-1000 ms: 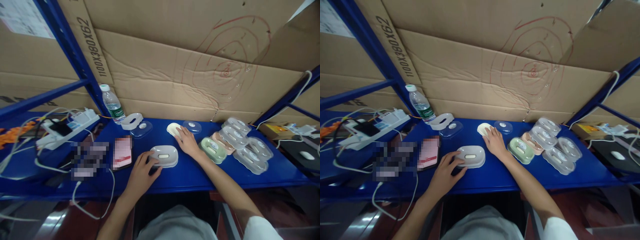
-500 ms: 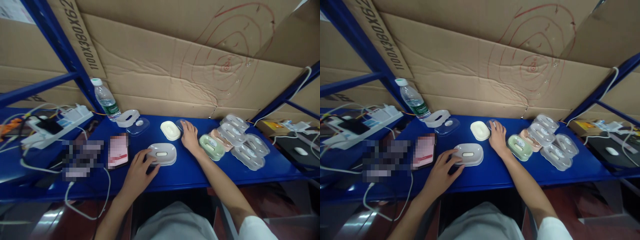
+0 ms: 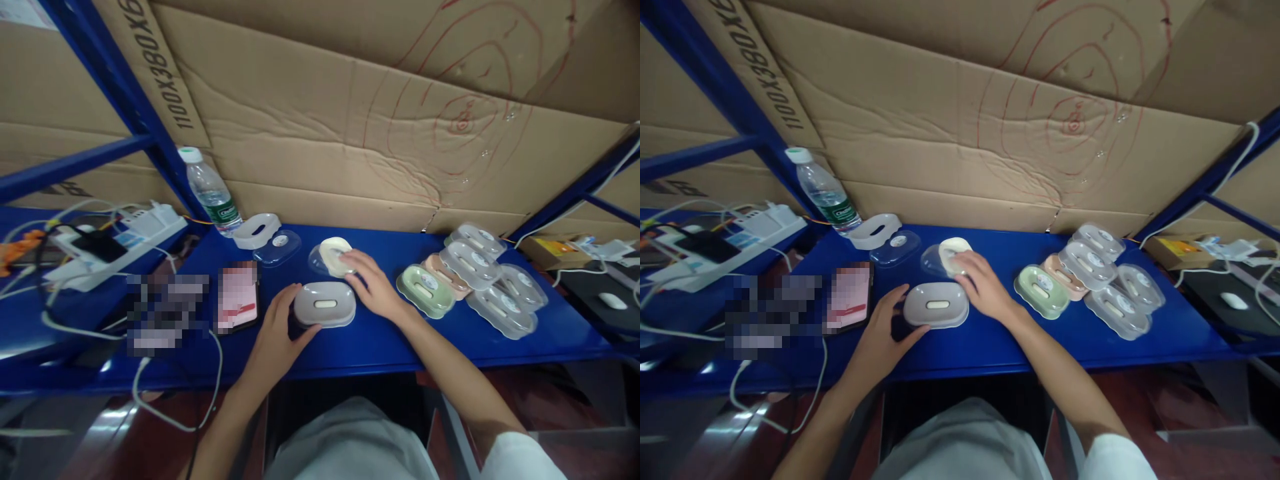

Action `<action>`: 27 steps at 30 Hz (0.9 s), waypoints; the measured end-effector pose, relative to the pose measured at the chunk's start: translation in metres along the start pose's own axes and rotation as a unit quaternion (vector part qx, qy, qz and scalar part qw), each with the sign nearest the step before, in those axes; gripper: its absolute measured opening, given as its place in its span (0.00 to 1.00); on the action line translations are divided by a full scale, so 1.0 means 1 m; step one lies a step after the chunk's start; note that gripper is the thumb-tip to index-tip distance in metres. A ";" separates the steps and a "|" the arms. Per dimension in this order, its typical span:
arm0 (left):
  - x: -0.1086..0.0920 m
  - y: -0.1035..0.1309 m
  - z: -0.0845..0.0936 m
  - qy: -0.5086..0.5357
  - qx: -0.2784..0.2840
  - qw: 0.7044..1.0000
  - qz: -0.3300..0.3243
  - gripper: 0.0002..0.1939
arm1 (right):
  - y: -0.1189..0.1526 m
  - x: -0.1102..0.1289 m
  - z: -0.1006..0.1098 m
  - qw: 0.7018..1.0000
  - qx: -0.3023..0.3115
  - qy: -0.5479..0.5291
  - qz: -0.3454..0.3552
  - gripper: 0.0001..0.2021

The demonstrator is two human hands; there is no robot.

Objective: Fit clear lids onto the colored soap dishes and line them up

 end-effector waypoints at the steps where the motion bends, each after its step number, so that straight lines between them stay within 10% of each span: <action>1: 0.001 0.000 0.000 0.008 -0.006 1.000 0.003 0.40 | 0.006 0.012 -0.003 0.999 0.030 -0.016 0.032 0.22; 11: 0.003 0.002 -0.001 -0.040 0.014 0.999 -0.020 0.32 | 0.045 0.046 -0.011 0.986 0.124 0.020 0.112 0.19; 27: 0.008 0.004 -0.009 -0.059 0.040 0.997 -0.011 0.28 | 0.063 0.043 -0.021 0.984 0.051 0.135 0.107 0.35</action>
Point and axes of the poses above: each hand's wrist, its own y-axis away from the middle knuckle, its own z-axis out of the back of the hand, x = y × z, the point moved 5 cm from there along -y, towards the middle knuckle, and after that the axes turned 7 degrees about -x, right-handed, at the moved point
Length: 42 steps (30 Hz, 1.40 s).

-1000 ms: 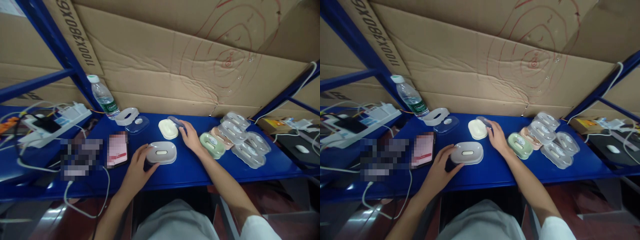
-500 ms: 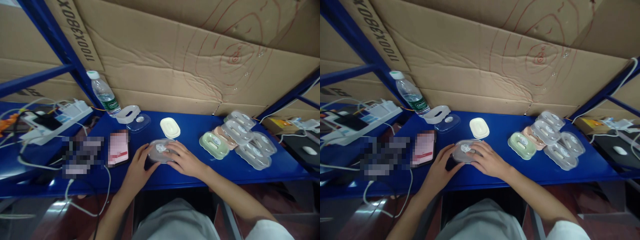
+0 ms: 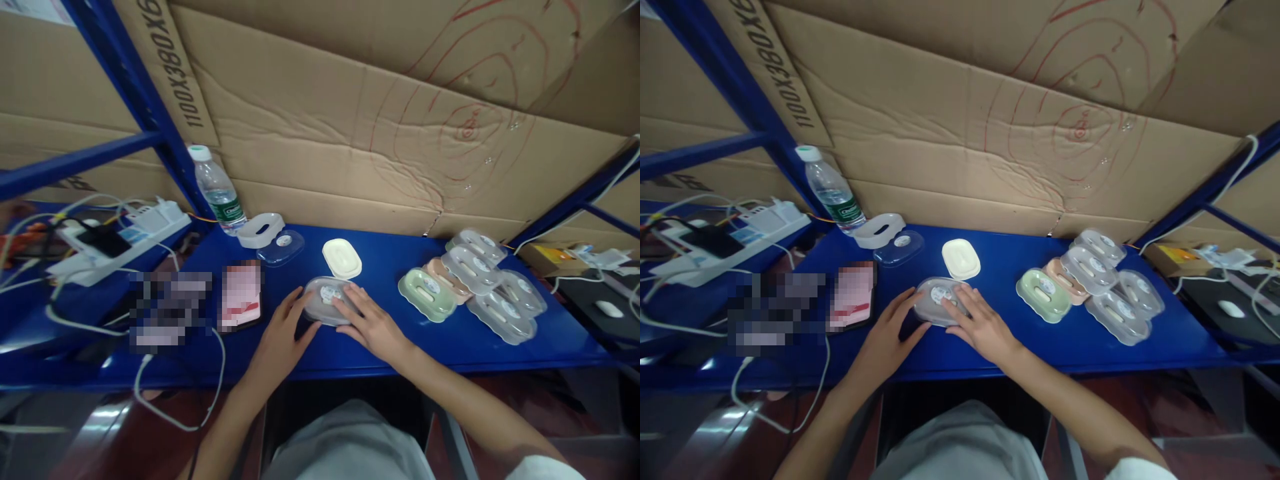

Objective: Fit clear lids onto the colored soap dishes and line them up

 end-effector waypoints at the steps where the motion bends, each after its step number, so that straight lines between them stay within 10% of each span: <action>1: -0.001 0.000 0.000 0.001 0.002 1.000 -0.004 0.28 | 0.002 0.000 0.001 1.000 -0.011 -0.003 -0.001 0.36; 16: -0.005 0.000 -0.001 0.005 0.008 1.000 -0.012 0.30 | 0.002 -0.024 0.012 0.995 -0.013 -0.051 -0.081 0.33; 24: -0.009 0.000 -0.001 -0.037 0.032 0.998 -0.027 0.28 | -0.031 -0.128 0.081 0.961 -0.065 0.120 -0.241 0.26; 30: -0.007 0.001 -0.005 -0.066 0.031 0.995 -0.062 0.21 | -0.042 -0.184 0.056 0.917 0.115 0.214 -0.316 0.25; 42: -0.023 -0.072 -0.012 -0.155 0.038 0.986 -0.043 0.19 | -0.062 -0.178 0.036 0.890 0.182 0.223 -0.355 0.26</action>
Point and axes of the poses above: each hand's wrist, its own y-axis away from the middle knuckle, its own z-axis out of the back of the hand, x = y × z, the point moved 5 cm from there along -y, towards the middle knuckle, and after that the axes turned 7 degrees about -x, right-handed, at the moved point
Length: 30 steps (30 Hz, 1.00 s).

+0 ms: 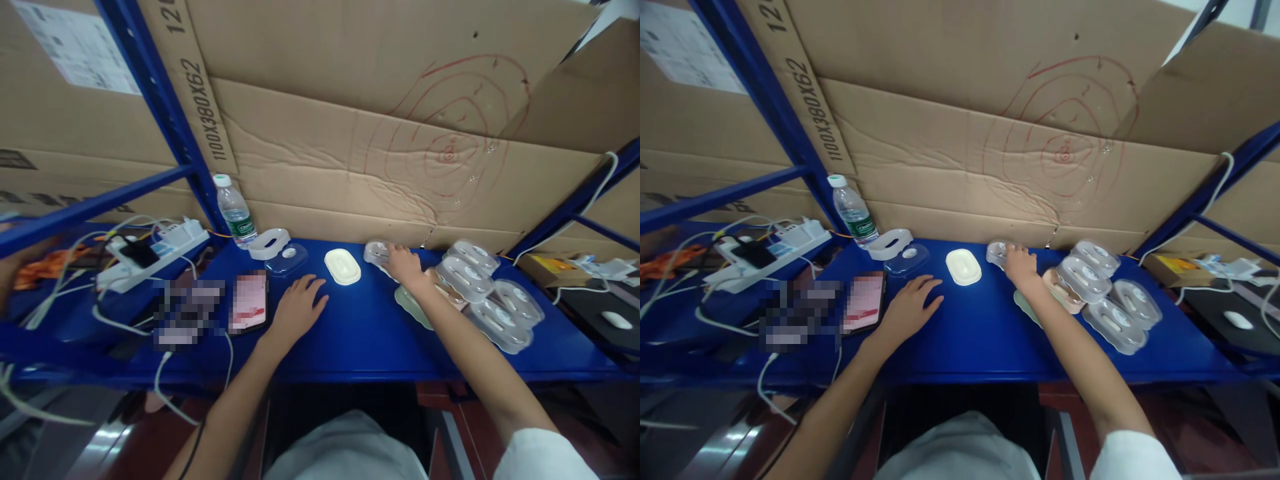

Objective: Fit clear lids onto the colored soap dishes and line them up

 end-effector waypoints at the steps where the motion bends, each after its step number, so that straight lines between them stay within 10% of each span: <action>1: -0.004 -0.008 -0.001 -0.004 0.002 1.000 -0.001 0.18 | -0.001 -0.002 0.000 1.000 0.003 0.000 0.001 0.27; 11: -0.038 -0.052 -0.028 0.028 -0.005 0.999 -0.031 0.14 | -0.039 -0.025 -0.013 0.995 0.074 -0.047 0.057 0.54; 30: -0.011 -0.049 -0.025 0.009 -0.052 0.998 0.038 0.13 | -0.007 -0.035 -0.019 0.997 0.065 -0.024 -0.019 0.44</action>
Point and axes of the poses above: each hand's wrist, its own y-axis away from the middle knuckle, its own z-axis out of the back of the hand, x = y × z, the point moved 5 cm from there along -y, towards the middle knuckle, and after that the axes turned 7 degrees about -x, right-handed, at the moved point
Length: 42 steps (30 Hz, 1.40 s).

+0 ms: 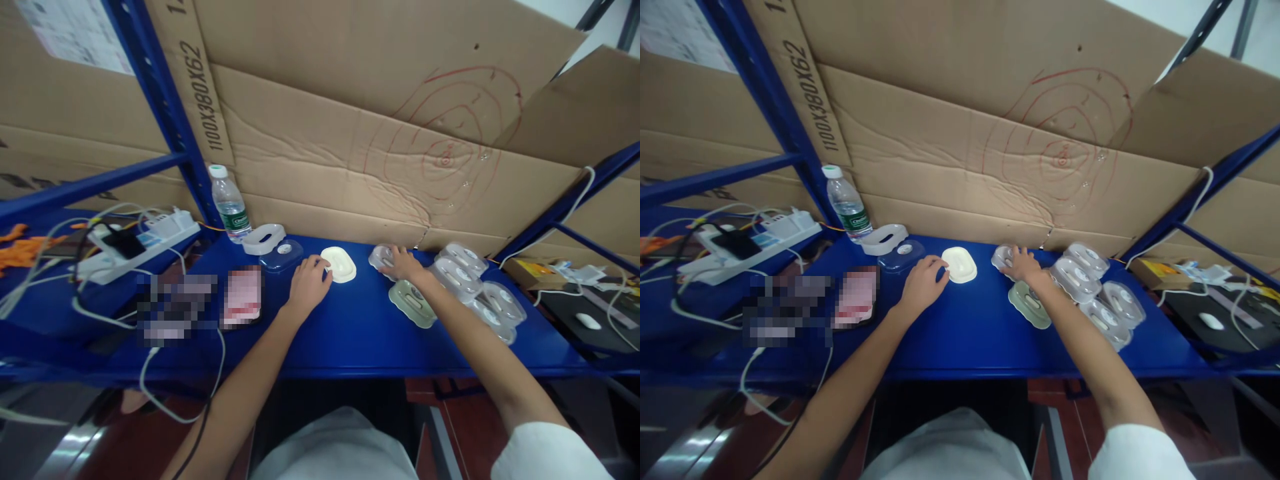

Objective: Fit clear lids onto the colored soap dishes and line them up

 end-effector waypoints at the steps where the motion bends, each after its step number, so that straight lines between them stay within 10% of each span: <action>1: 0.003 -0.001 0.000 -0.011 -0.003 1.000 0.010 0.13 | -0.001 0.000 -0.001 1.000 0.001 0.002 -0.002 0.45; 7: 0.029 -0.019 0.007 -0.093 -0.008 0.992 0.088 0.23 | 0.006 0.022 0.011 0.998 -0.044 0.009 0.035 0.45; 16: 0.053 -0.021 0.007 -0.151 -0.001 0.980 0.130 0.28 | 0.074 0.141 -0.020 0.927 -0.123 -0.116 0.336 0.33; 22: 0.059 -0.017 0.001 -0.153 0.007 0.979 0.136 0.22 | 0.065 0.116 -0.044 0.914 -0.134 -0.228 0.307 0.16; 33: 0.039 -0.020 0.001 -0.061 0.025 0.996 0.059 0.22 | 0.060 0.107 -0.043 0.897 -0.120 -0.289 0.313 0.30; 42: 0.045 -0.021 -0.004 -0.069 0.015 0.995 0.072 0.19 | 0.069 0.110 -0.030 0.881 -0.119 -0.297 0.349 0.22</action>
Point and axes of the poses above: each hand's wrist, its own y-axis away from the middle knuckle, its own z-axis out of the back of the hand, x = y × z, the point moved 5 cm from there along -y, towards the middle knuckle, and after that the axes turned 7 degrees about -x, right-handed, at the moved point
